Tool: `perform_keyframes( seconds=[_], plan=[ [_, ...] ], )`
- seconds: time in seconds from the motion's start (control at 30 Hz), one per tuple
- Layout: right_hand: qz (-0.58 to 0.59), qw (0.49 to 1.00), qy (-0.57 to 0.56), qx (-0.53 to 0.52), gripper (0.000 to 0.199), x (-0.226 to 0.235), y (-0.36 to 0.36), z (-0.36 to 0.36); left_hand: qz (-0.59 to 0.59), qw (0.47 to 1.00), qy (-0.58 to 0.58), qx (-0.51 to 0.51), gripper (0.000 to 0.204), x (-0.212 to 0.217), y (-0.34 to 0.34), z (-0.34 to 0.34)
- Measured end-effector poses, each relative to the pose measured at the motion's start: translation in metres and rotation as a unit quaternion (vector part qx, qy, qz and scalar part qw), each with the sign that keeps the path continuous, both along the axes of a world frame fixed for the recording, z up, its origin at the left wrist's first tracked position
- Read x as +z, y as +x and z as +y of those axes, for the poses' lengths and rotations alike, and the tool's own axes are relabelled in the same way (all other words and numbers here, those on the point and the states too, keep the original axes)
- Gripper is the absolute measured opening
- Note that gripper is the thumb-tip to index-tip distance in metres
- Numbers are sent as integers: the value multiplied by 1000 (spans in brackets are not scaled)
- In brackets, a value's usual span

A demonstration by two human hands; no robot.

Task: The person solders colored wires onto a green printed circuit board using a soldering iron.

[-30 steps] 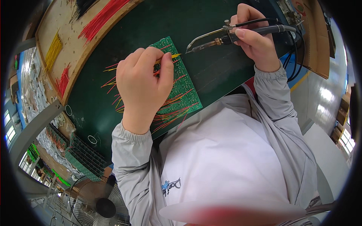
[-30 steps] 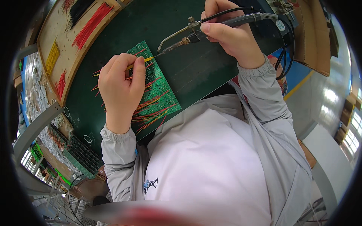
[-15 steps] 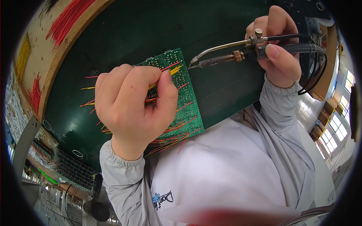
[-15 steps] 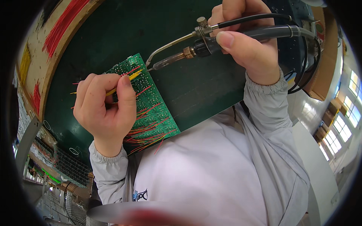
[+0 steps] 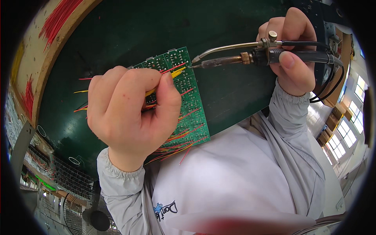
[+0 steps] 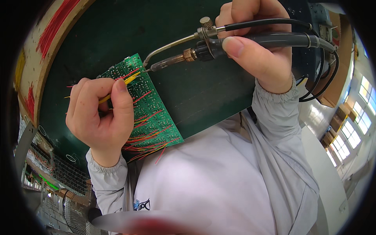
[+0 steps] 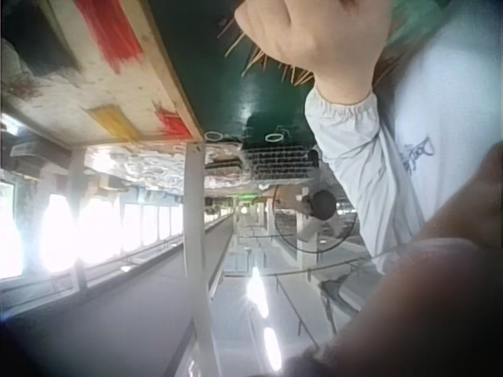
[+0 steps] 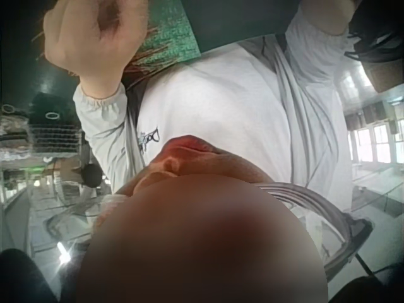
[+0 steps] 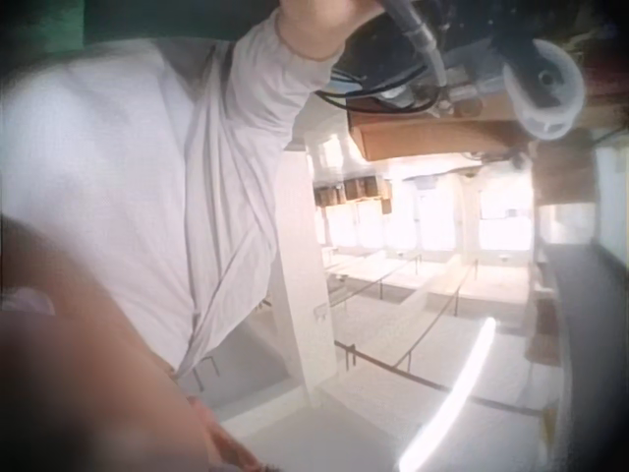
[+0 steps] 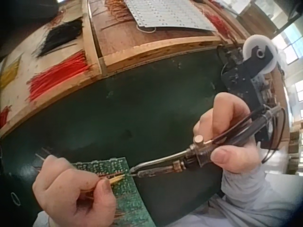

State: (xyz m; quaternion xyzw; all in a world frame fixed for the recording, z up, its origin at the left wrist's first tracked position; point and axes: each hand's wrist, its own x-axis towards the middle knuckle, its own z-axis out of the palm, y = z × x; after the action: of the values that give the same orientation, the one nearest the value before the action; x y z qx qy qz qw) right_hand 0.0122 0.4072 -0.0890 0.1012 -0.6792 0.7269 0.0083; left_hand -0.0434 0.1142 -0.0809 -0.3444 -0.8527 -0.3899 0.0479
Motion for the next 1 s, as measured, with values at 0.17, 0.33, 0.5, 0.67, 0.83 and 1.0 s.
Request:
perform_keyframes(
  seconds=[0.17,0.33,0.5,0.67,0.83,1.0],
  plan=[
    [-2,1000,17,-11,31,0,1,-1,4,1000,-4,-3,14,0,1,0],
    [-7,999,34,-35,33,1,2,-3,13,1000,-3,-4,14,-1,1,2],
    [-15,998,36,-47,33,3,3,-5,10,1000,-13,-1,14,0,1,2],
    [0,1000,8,-16,31,1,-1,-4,4,1000,-20,3,14,2,1,3],
    [-17,983,-160,-90,39,0,-5,-17,4,1000,-13,0,14,0,0,2],
    [-55,984,-164,-33,37,11,-2,-11,-1,1000,-19,-4,12,4,2,2]
  ],
)
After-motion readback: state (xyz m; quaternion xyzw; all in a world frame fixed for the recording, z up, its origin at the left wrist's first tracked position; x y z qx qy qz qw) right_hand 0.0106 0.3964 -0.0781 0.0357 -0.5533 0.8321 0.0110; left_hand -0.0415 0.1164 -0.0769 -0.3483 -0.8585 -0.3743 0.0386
